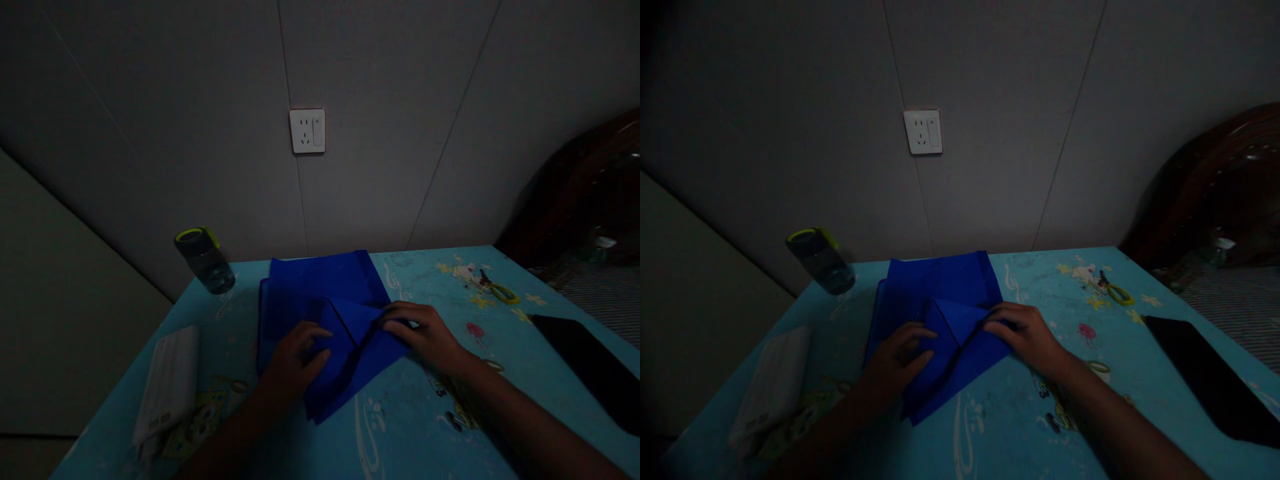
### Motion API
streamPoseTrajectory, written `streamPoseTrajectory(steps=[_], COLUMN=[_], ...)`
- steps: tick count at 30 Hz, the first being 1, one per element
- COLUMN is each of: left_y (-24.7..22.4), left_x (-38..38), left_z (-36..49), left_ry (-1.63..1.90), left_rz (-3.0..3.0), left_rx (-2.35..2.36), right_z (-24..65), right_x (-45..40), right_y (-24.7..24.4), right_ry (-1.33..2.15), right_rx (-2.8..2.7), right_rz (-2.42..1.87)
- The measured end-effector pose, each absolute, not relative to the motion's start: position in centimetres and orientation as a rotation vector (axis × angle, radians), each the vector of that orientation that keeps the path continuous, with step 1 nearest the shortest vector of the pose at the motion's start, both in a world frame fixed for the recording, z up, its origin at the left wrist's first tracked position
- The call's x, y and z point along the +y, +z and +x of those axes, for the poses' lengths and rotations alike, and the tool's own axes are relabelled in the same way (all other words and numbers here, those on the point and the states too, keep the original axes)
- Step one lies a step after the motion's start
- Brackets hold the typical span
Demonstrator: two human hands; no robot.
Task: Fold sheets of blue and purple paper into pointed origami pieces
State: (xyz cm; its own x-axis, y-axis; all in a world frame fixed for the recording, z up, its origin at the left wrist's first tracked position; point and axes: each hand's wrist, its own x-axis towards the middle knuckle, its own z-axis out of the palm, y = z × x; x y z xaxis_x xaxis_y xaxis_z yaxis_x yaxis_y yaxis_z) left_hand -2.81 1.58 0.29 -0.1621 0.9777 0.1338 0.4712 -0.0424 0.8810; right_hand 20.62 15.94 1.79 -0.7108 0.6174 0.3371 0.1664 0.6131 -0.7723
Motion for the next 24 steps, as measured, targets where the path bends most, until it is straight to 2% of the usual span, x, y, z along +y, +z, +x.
streamPoseTrajectory(steps=[15, 24], left_y=[0.7, 0.7], left_x=[0.9, 1.9], left_z=[-3.4, -3.3], left_ry=[1.143, 1.214], left_rz=[1.506, 1.318], left_rx=[1.514, 1.605], right_z=[19.7, 19.5], right_x=[14.7, 14.5], right_y=[1.7, 1.9], right_ry=[1.021, 1.336], right_rx=[-1.844, -1.595], right_rz=[-1.096, -1.138])
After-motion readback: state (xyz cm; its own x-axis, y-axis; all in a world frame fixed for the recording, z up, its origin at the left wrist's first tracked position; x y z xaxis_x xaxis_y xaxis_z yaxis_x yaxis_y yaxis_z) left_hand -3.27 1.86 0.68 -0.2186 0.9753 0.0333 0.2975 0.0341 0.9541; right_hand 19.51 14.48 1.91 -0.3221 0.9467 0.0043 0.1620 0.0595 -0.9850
